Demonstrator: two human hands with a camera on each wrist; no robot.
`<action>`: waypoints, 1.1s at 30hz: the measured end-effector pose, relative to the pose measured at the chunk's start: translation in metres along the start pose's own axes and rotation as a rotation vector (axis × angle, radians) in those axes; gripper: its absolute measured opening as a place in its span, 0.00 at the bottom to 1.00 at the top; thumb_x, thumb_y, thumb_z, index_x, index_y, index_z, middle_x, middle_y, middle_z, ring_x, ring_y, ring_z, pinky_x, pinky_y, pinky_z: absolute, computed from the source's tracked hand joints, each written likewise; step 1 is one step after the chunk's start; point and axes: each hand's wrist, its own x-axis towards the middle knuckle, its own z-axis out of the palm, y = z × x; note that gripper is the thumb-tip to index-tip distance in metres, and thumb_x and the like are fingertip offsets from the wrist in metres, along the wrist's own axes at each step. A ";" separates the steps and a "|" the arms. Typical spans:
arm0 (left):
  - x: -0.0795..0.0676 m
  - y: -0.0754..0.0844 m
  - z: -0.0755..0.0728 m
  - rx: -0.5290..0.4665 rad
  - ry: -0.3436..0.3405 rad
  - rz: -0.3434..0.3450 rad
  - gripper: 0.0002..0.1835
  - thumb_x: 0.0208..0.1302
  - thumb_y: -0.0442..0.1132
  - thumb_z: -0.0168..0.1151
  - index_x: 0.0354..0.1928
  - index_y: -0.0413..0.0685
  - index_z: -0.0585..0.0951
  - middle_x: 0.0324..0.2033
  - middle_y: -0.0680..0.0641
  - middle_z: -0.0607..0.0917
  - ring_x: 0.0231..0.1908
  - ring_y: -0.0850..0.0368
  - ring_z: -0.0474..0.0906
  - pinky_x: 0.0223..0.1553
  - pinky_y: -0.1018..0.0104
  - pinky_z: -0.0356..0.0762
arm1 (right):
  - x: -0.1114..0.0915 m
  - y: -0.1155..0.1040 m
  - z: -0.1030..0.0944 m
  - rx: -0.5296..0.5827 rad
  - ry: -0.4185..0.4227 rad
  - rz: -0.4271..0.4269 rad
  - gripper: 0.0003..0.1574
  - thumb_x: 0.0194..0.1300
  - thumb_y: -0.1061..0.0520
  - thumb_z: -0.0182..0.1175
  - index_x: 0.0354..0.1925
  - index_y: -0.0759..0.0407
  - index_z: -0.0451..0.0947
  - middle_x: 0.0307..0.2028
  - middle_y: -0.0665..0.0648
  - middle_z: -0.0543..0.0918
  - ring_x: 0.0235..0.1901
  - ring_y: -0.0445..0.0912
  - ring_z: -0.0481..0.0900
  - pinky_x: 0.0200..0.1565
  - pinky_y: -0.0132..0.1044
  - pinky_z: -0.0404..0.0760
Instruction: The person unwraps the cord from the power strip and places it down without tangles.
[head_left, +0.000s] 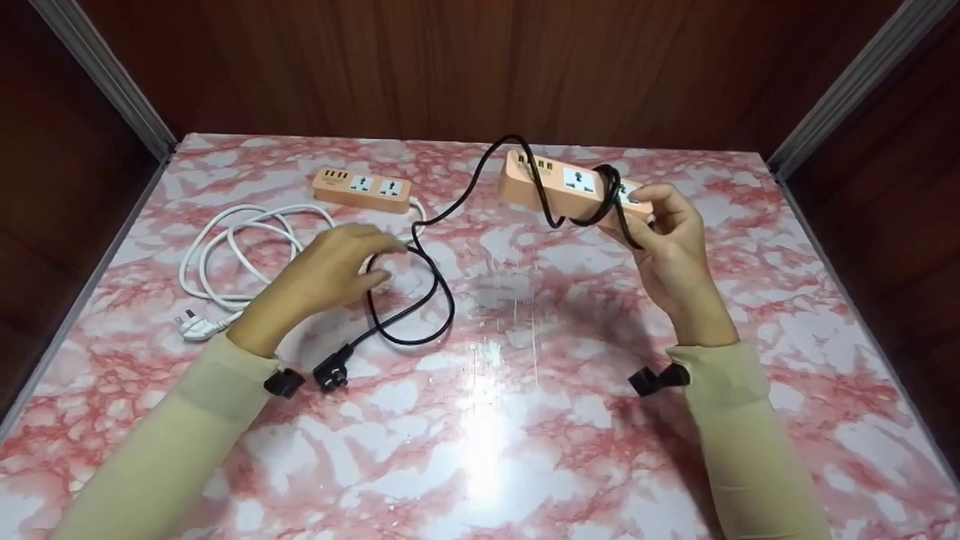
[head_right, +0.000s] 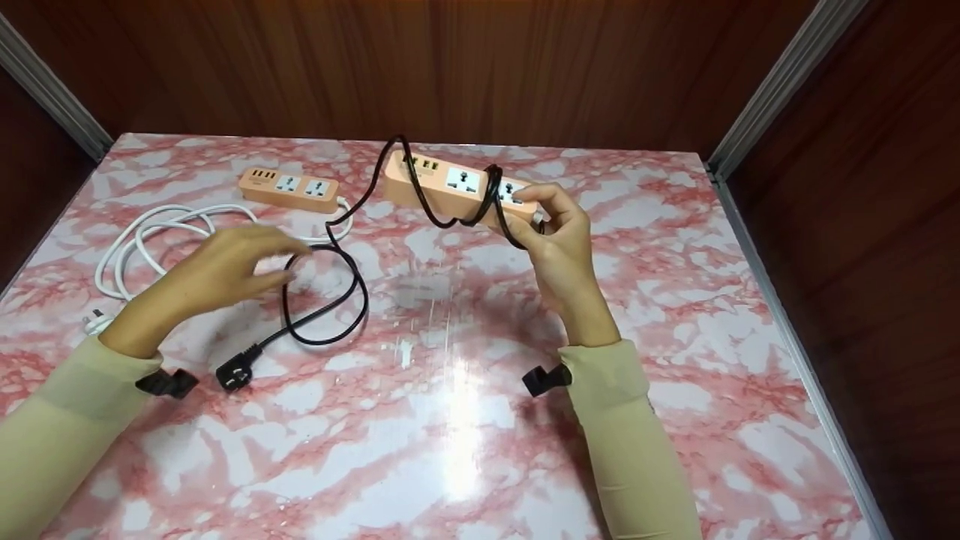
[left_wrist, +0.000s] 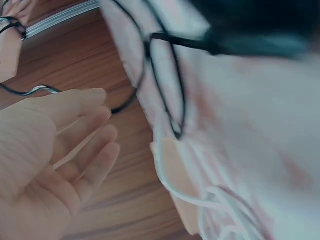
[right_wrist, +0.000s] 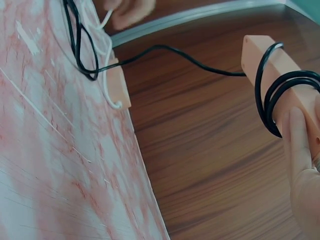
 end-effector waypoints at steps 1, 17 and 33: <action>0.004 0.004 -0.002 -0.013 0.034 -0.012 0.17 0.67 0.33 0.74 0.57 0.43 0.86 0.53 0.41 0.89 0.54 0.41 0.85 0.57 0.44 0.81 | 0.000 0.000 0.000 0.001 0.001 0.000 0.13 0.64 0.77 0.67 0.43 0.66 0.80 0.46 0.62 0.77 0.41 0.50 0.85 0.49 0.40 0.89; 0.063 0.065 -0.011 -0.191 0.378 -0.114 0.24 0.70 0.40 0.73 0.66 0.48 0.82 0.56 0.45 0.88 0.56 0.49 0.84 0.59 0.52 0.79 | -0.001 -0.003 0.000 -0.023 -0.040 0.005 0.13 0.66 0.78 0.65 0.44 0.65 0.80 0.47 0.63 0.77 0.41 0.52 0.86 0.50 0.40 0.89; 0.086 0.073 0.009 -0.277 0.502 -0.156 0.23 0.73 0.40 0.69 0.68 0.51 0.80 0.59 0.49 0.87 0.57 0.51 0.84 0.62 0.56 0.77 | -0.003 0.000 0.003 -0.043 -0.083 0.018 0.15 0.64 0.79 0.65 0.42 0.63 0.82 0.49 0.63 0.78 0.45 0.51 0.82 0.49 0.37 0.89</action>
